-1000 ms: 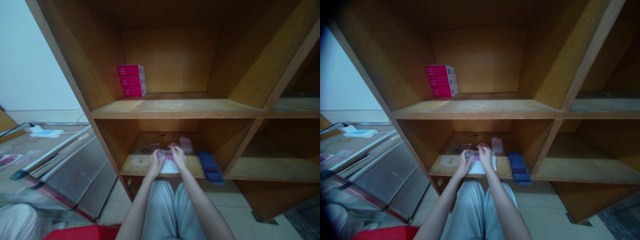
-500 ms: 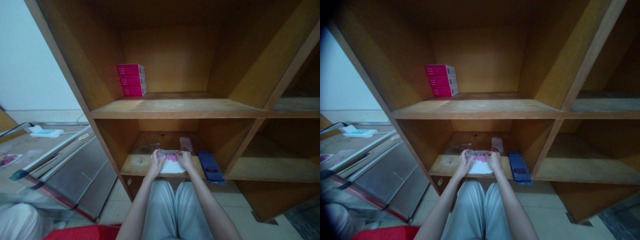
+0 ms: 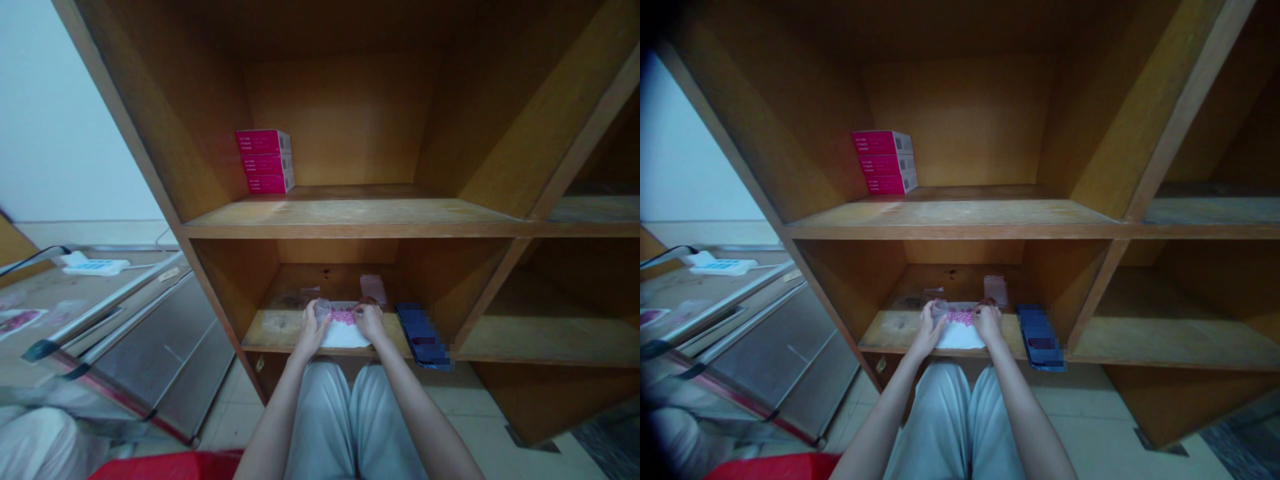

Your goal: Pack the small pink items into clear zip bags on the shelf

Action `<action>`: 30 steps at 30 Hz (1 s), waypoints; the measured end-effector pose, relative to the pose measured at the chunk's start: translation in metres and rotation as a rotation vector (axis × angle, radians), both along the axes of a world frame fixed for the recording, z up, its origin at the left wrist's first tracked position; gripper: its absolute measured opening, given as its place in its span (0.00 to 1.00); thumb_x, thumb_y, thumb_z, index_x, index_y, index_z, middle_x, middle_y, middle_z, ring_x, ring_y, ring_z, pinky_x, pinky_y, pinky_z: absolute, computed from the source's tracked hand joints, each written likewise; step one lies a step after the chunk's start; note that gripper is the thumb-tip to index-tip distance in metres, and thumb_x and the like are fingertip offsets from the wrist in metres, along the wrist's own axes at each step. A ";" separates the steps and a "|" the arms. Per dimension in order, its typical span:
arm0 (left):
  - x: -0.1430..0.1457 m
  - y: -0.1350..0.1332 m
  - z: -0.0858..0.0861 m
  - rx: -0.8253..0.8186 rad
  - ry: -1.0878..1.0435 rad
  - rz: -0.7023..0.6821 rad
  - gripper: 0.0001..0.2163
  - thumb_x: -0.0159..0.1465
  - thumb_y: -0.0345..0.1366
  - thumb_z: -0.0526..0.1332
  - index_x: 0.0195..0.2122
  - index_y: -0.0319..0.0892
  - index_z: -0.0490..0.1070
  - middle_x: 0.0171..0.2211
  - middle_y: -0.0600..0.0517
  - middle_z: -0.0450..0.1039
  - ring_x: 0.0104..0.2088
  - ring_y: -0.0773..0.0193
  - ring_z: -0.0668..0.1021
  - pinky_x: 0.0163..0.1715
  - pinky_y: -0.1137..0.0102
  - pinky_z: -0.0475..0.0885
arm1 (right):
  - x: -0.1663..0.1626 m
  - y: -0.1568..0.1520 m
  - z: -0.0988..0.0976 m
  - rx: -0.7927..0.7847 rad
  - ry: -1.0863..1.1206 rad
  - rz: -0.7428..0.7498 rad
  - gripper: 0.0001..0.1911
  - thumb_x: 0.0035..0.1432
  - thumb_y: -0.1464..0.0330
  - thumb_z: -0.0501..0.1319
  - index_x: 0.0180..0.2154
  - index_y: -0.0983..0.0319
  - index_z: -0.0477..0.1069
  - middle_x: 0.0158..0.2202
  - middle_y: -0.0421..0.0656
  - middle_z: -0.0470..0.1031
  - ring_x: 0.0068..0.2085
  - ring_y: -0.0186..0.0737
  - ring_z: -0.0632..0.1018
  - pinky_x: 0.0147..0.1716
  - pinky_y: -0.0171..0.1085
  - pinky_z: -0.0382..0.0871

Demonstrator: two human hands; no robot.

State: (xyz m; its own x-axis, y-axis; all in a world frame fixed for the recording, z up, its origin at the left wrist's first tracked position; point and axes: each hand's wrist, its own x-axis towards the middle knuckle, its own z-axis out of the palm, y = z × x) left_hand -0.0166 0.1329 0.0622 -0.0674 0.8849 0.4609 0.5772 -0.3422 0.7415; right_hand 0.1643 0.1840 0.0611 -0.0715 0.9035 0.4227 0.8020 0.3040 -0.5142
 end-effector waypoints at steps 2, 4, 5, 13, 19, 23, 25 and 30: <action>0.000 0.000 0.000 -0.003 -0.009 0.008 0.22 0.59 0.43 0.52 0.52 0.40 0.52 0.48 0.43 0.60 0.50 0.58 0.64 0.50 0.60 0.59 | -0.001 0.000 -0.001 0.026 0.010 -0.011 0.08 0.46 0.72 0.57 0.24 0.60 0.75 0.31 0.47 0.75 0.39 0.43 0.72 0.39 0.37 0.61; 0.000 0.001 -0.001 -0.004 -0.014 0.007 0.22 0.59 0.43 0.52 0.52 0.40 0.52 0.48 0.43 0.60 0.50 0.58 0.64 0.50 0.60 0.59 | -0.002 0.000 -0.002 0.068 0.033 -0.025 0.07 0.47 0.72 0.57 0.24 0.61 0.74 0.32 0.48 0.74 0.40 0.44 0.71 0.40 0.38 0.60; 0.000 0.001 -0.002 -0.001 -0.014 0.002 0.22 0.59 0.43 0.52 0.52 0.40 0.52 0.48 0.43 0.60 0.50 0.59 0.64 0.50 0.60 0.59 | -0.002 -0.001 -0.001 0.096 0.052 -0.038 0.07 0.47 0.72 0.57 0.24 0.61 0.74 0.33 0.49 0.73 0.41 0.45 0.70 0.41 0.39 0.60; 0.000 0.002 -0.003 0.002 0.000 -0.006 0.21 0.59 0.43 0.51 0.51 0.40 0.52 0.48 0.43 0.60 0.50 0.59 0.64 0.50 0.60 0.59 | -0.020 -0.011 0.034 0.349 0.437 -0.018 0.08 0.52 0.66 0.55 0.30 0.62 0.69 0.37 0.47 0.70 0.44 0.43 0.67 0.45 0.43 0.57; 0.001 0.001 -0.001 0.014 0.008 -0.017 0.21 0.60 0.42 0.51 0.52 0.41 0.51 0.48 0.44 0.60 0.50 0.59 0.64 0.50 0.61 0.59 | -0.048 -0.022 0.048 0.288 0.540 0.152 0.08 0.51 0.63 0.56 0.29 0.61 0.71 0.37 0.45 0.72 0.44 0.41 0.68 0.46 0.42 0.58; 0.002 0.002 -0.001 0.007 0.003 -0.008 0.20 0.60 0.42 0.51 0.51 0.40 0.52 0.47 0.44 0.60 0.49 0.59 0.65 0.49 0.61 0.60 | -0.049 -0.019 0.041 0.162 0.484 0.250 0.14 0.56 0.62 0.51 0.29 0.60 0.73 0.37 0.45 0.73 0.45 0.41 0.69 0.46 0.41 0.57; 0.002 0.001 -0.001 0.011 0.007 -0.008 0.20 0.60 0.42 0.51 0.51 0.41 0.51 0.48 0.44 0.60 0.50 0.59 0.64 0.49 0.60 0.60 | -0.042 -0.017 0.036 0.135 0.499 0.214 0.16 0.57 0.63 0.48 0.31 0.60 0.73 0.38 0.46 0.73 0.45 0.40 0.69 0.45 0.40 0.59; 0.001 0.000 0.001 0.001 0.005 -0.011 0.20 0.60 0.42 0.51 0.51 0.40 0.51 0.48 0.44 0.60 0.49 0.59 0.65 0.49 0.60 0.59 | -0.016 -0.013 0.020 0.169 0.375 0.067 0.11 0.54 0.68 0.51 0.33 0.63 0.72 0.39 0.48 0.72 0.45 0.42 0.68 0.45 0.41 0.58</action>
State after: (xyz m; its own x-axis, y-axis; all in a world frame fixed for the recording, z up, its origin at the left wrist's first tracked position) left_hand -0.0152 0.1325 0.0632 -0.0554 0.8851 0.4621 0.5766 -0.3495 0.7385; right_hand 0.1479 0.1705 0.0811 0.0595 0.8180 0.5722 0.5443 0.4539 -0.7055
